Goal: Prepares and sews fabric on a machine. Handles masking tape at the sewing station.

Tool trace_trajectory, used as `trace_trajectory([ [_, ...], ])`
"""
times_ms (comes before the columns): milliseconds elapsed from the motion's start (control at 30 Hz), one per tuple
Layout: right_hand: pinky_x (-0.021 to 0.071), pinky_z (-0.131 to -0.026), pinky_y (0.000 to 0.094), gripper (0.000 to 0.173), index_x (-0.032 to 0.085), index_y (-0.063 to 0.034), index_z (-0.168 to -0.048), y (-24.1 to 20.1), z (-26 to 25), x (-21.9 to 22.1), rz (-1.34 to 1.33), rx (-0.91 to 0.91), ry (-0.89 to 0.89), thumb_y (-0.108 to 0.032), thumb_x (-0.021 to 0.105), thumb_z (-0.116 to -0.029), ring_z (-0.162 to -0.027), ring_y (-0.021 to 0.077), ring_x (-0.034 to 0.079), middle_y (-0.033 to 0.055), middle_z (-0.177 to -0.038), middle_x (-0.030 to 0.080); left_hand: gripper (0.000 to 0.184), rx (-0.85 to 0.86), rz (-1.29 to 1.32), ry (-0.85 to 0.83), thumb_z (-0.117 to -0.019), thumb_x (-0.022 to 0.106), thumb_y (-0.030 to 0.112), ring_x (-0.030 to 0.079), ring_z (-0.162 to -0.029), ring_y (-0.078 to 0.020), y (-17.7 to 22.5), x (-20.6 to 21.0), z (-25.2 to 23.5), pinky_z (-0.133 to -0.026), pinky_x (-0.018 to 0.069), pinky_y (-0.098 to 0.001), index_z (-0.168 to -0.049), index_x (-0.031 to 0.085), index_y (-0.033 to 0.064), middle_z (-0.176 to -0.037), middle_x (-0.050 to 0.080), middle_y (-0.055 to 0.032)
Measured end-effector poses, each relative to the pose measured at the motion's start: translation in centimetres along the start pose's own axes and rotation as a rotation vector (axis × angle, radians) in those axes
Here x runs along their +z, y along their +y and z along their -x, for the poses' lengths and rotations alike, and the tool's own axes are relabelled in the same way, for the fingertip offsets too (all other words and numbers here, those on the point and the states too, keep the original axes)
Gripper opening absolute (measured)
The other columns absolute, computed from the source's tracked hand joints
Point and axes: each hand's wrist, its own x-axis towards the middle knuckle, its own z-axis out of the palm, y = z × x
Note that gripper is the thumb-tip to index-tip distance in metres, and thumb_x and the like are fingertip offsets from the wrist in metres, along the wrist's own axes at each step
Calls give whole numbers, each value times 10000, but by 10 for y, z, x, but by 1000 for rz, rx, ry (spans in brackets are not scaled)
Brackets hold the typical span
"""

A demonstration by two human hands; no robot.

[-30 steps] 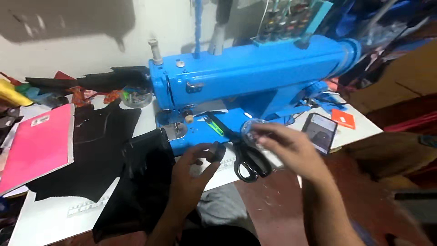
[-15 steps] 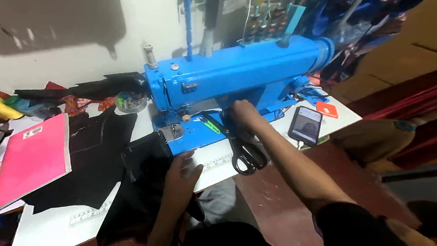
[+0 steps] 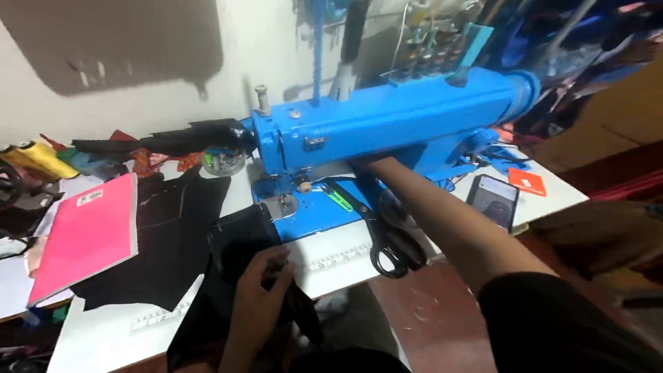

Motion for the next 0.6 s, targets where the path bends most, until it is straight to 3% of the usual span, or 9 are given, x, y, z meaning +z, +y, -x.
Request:
trace_trajectory([
  [133,336,-1129,668,435,565,55,-1388,13,-6,12,105,-85,83,-240,505,-1075,-1388,475,463,310,-1441,530,252,17,20,-83,-990,634,164,691,-954,-68,3,22,-6,-789,572,-207,-1170,701,2,-1157,711,-100],
  [267,325,-1148,630,417,566,72,-1379,-10,14,-1,77,-83,147,-205,525,-1071,-1388,458,469,314,-1439,530,240,2,-84,-160,-999,639,180,696,-931,-96,4,17,-11,-792,580,-226,-1145,714,5,-1145,701,-118],
  [333,345,-1129,632,409,578,77,-1358,-18,18,-8,102,-110,162,-200,541,-1060,-1353,460,498,320,-1404,552,247,-6,-204,-158,-1013,621,181,695,-950,-147,4,7,-22,-842,577,-280,-1140,718,-7,-1136,701,-143],
  [433,331,-1140,629,422,563,73,-1380,-20,14,-8,117,-61,115,-217,505,-1078,-1376,451,481,313,-1428,537,232,12,-391,-147,-1022,610,137,695,-1037,-274,-5,-6,-62,-938,556,-443,-1142,722,-27,-1170,697,-193],
  [500,297,-1167,626,449,518,77,-1427,-16,1,-3,91,-1,39,-225,460,-1099,-1427,450,426,313,-1487,485,222,-15,-438,-148,-1023,610,105,686,-1032,-325,-12,-16,-98,-938,549,-501,-1171,708,-27,-1184,678,-215],
  [600,292,-1180,620,478,519,77,-1430,8,-20,20,-12,-20,104,-257,485,-1090,-1433,453,420,313,-1483,491,180,44,-451,-165,-1002,647,88,678,-963,-335,-25,-24,-142,-902,536,-512,-1084,713,-58,-1075,691,-231],
])
